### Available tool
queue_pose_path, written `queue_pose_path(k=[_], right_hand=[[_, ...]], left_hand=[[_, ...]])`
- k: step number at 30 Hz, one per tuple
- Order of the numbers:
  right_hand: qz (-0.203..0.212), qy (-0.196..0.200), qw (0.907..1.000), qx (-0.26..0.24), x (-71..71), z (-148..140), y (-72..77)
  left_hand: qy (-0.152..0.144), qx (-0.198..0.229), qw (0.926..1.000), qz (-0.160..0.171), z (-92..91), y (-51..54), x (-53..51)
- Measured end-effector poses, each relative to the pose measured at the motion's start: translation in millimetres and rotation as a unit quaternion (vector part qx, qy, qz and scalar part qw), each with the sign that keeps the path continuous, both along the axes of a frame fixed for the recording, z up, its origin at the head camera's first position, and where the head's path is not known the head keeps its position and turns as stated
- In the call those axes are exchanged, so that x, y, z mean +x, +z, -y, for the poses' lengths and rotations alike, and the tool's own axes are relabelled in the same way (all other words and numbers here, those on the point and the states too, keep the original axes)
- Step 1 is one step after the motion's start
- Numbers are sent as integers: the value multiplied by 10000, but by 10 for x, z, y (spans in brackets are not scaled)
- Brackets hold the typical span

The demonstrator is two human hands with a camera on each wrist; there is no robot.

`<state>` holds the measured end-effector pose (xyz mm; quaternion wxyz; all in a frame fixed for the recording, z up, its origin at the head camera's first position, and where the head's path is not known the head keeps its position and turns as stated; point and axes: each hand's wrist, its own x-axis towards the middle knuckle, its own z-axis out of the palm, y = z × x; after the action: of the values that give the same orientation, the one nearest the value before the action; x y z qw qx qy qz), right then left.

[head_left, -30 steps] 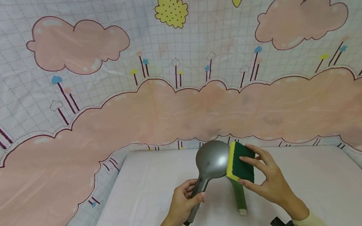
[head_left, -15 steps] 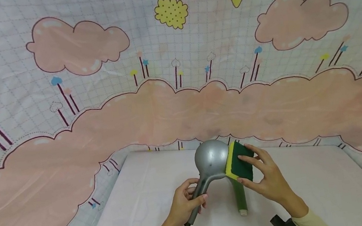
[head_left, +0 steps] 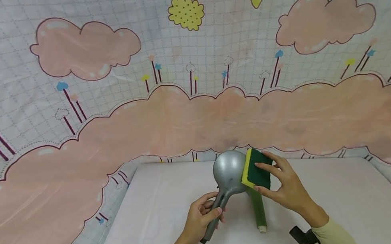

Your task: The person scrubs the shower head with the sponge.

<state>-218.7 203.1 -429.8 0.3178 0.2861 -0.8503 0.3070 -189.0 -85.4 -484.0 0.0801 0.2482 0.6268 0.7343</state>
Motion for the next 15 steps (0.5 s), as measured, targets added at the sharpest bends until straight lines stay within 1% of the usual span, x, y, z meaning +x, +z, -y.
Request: queue_pose_path(k=[7, 15], right_hand=[[8, -30, 10000, 27, 1, 56, -7], [68, -41, 10000, -38, -21, 70, 5]], left_hand=[[-27, 55, 10000, -53, -9, -10, -14], [14, -57, 10000, -42, -6, -14, -27]])
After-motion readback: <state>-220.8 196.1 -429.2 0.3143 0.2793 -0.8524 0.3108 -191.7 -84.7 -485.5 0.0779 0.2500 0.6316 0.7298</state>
